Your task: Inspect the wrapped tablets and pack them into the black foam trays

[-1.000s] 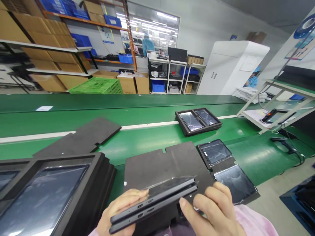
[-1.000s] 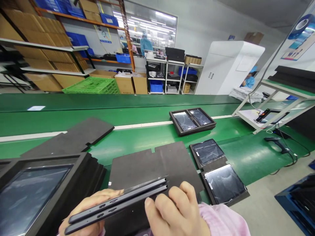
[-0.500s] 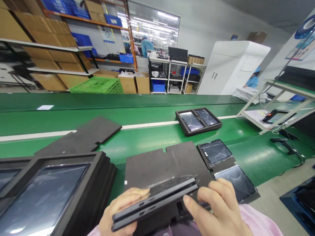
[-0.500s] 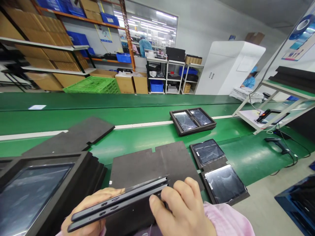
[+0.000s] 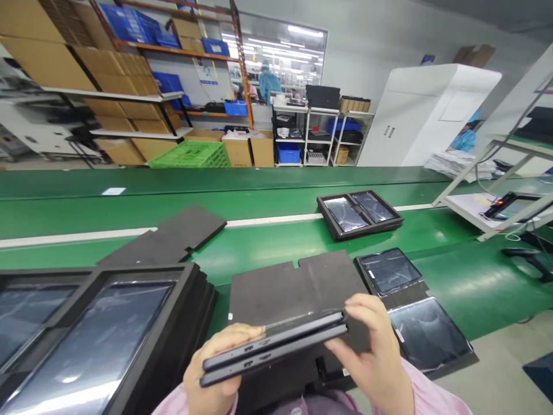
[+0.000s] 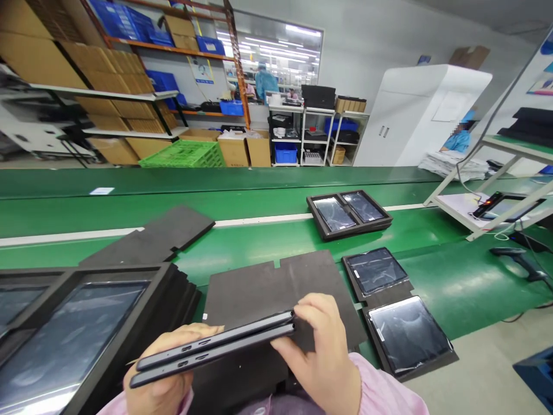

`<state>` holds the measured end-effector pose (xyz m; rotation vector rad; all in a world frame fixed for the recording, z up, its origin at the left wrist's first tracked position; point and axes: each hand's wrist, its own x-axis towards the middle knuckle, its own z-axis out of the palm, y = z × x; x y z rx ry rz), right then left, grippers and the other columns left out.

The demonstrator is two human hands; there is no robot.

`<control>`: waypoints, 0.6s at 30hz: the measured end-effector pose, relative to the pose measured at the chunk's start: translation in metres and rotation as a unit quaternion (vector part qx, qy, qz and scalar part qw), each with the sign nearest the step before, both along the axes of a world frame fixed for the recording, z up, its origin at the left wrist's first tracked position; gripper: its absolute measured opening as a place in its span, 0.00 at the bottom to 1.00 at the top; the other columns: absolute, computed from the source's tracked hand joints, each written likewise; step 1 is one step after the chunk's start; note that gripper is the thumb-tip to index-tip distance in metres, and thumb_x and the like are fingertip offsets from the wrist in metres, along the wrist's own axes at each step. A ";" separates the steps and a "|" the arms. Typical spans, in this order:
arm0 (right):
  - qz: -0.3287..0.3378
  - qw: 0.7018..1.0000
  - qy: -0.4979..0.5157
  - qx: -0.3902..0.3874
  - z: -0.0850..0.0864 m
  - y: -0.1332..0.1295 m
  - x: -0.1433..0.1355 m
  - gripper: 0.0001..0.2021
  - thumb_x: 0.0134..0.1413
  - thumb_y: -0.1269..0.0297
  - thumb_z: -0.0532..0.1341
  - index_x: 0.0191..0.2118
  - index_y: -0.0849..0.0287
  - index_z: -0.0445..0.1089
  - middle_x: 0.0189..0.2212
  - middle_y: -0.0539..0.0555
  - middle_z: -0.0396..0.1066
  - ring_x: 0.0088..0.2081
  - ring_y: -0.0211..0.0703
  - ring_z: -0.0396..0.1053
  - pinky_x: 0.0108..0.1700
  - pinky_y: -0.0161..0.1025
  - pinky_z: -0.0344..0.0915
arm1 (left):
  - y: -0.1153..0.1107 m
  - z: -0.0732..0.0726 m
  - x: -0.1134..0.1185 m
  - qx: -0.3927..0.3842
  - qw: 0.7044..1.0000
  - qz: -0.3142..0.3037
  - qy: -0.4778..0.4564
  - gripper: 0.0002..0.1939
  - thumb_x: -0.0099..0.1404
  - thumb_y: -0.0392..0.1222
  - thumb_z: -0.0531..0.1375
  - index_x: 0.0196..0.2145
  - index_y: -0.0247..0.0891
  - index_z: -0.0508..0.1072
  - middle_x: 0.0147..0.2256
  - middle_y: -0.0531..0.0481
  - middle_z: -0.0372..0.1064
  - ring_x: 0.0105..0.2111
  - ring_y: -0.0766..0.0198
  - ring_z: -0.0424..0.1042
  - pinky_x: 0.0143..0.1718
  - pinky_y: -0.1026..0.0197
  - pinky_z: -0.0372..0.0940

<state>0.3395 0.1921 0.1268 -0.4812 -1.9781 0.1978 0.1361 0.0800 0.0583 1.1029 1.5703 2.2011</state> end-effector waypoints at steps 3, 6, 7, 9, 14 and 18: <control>0.037 0.998 -0.013 -0.049 -0.005 0.006 -0.001 0.12 0.55 0.62 0.60 0.43 0.59 0.63 0.35 0.56 0.69 0.37 0.45 0.69 0.36 0.42 0.69 | -0.003 -0.008 -0.001 0.005 1.000 -0.024 0.006 0.25 0.43 0.64 0.65 0.27 0.38 0.77 0.25 0.43 0.76 0.30 0.46 0.75 0.33 0.45 0.72; 0.054 0.996 -0.017 -0.062 -0.005 0.006 0.000 0.11 0.55 0.62 0.60 0.43 0.59 0.63 0.34 0.56 0.70 0.37 0.45 0.69 0.36 0.42 0.69 | -0.006 -0.014 -0.001 0.009 1.000 -0.021 -0.003 0.23 0.45 0.62 0.65 0.28 0.38 0.77 0.26 0.43 0.76 0.31 0.47 0.75 0.33 0.45 0.72; 0.059 0.996 -0.015 -0.063 -0.005 0.006 0.000 0.11 0.55 0.62 0.60 0.42 0.59 0.63 0.34 0.55 0.70 0.36 0.44 0.69 0.36 0.42 0.69 | -0.007 -0.015 0.000 0.013 1.000 -0.022 -0.005 0.23 0.45 0.62 0.65 0.28 0.38 0.77 0.27 0.43 0.76 0.31 0.47 0.75 0.33 0.45 0.72; 0.066 0.996 -0.010 -0.064 -0.006 0.006 0.001 0.11 0.55 0.63 0.61 0.42 0.59 0.63 0.33 0.55 0.70 0.36 0.44 0.69 0.36 0.41 0.69 | -0.007 -0.015 0.000 0.021 0.999 -0.025 -0.006 0.22 0.46 0.61 0.65 0.29 0.38 0.77 0.27 0.43 0.76 0.31 0.47 0.75 0.33 0.44 0.72; 0.076 0.995 -0.004 -0.071 -0.008 0.010 -0.001 0.11 0.55 0.61 0.60 0.42 0.59 0.64 0.33 0.55 0.70 0.35 0.44 0.69 0.35 0.41 0.70 | -0.005 -0.012 0.001 0.009 1.000 -0.018 -0.008 0.23 0.44 0.61 0.66 0.27 0.38 0.76 0.26 0.44 0.76 0.30 0.47 0.75 0.33 0.44 0.72; 0.068 0.996 0.001 -0.063 -0.010 0.013 -0.003 0.12 0.56 0.60 0.60 0.43 0.58 0.64 0.34 0.56 0.71 0.36 0.45 0.70 0.35 0.42 0.70 | 0.000 -0.005 0.001 0.006 1.000 -0.007 -0.010 0.23 0.43 0.62 0.66 0.25 0.37 0.76 0.24 0.45 0.75 0.29 0.48 0.75 0.31 0.46 0.72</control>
